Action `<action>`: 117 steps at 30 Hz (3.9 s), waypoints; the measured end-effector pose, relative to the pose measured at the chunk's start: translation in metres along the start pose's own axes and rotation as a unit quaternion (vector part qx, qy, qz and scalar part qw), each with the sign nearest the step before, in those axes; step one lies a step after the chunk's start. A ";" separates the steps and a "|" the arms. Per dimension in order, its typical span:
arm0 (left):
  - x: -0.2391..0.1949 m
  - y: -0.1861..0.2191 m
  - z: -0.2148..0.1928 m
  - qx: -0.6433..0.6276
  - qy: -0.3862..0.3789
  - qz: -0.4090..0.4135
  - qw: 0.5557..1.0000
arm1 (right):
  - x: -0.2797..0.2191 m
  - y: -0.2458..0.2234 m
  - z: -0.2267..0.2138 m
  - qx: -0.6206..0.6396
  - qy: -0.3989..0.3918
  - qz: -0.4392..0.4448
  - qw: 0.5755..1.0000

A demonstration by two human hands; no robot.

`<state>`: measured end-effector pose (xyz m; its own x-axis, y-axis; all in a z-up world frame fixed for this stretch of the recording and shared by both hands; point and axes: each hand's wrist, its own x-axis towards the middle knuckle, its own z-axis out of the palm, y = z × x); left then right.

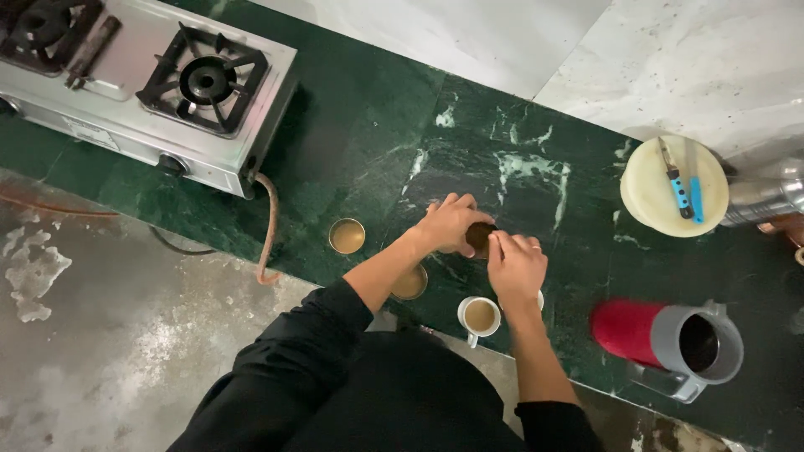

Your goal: Preparing several cups of tea by adding sugar and ingredients with a spoon.

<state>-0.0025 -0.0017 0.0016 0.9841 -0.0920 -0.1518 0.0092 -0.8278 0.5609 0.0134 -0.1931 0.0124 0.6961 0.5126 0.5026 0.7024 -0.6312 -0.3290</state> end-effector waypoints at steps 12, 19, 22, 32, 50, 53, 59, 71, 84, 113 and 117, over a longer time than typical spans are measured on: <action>-0.001 -0.001 0.002 -0.002 0.006 0.005 1.000 | -0.006 -0.009 -0.011 -0.057 -0.020 0.025 0.998; -0.004 0.007 -0.008 -0.009 -0.019 -0.014 1.000 | -0.004 -0.008 -0.003 0.042 -0.028 0.025 0.998; -0.007 0.006 -0.005 -0.010 -0.003 -0.010 1.000 | 0.000 -0.011 -0.019 0.029 -0.010 0.022 0.999; -0.033 0.002 -0.015 -0.053 0.069 0.028 0.996 | -0.007 -0.036 -0.074 -0.055 0.037 -0.137 0.988; -0.194 -0.034 0.010 -0.179 0.191 -0.050 0.964 | -0.040 -0.100 -0.049 0.234 -0.006 0.045 0.971; -0.192 -0.028 0.017 -0.163 0.157 -0.061 0.972 | -0.033 -0.118 -0.037 0.192 -0.044 -0.078 0.977; -0.189 -0.025 0.021 -0.191 0.157 -0.068 0.967 | -0.021 -0.132 -0.020 0.191 -0.133 -0.169 0.958; -0.190 -0.018 0.015 -0.172 0.142 -0.103 0.969 | -0.023 -0.135 -0.018 0.170 -0.121 -0.155 0.966; -0.191 -0.018 0.021 -0.157 0.149 -0.116 0.969 | -0.020 -0.133 -0.011 0.198 -0.122 -0.149 0.961; -0.187 -0.021 0.033 -0.133 0.161 -0.125 0.970 | -0.026 -0.129 -0.003 0.063 -0.104 -0.152 0.981; -0.189 -0.016 0.020 -0.142 0.153 -0.129 0.969 | -0.018 -0.134 -0.008 0.079 -0.048 -0.145 0.985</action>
<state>-0.1920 0.0175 0.0053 0.9485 0.3028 -0.0931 0.2682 -0.6113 0.7446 -0.0943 -0.1220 0.0536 0.4680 0.7158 0.5183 0.8831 -0.3557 -0.3060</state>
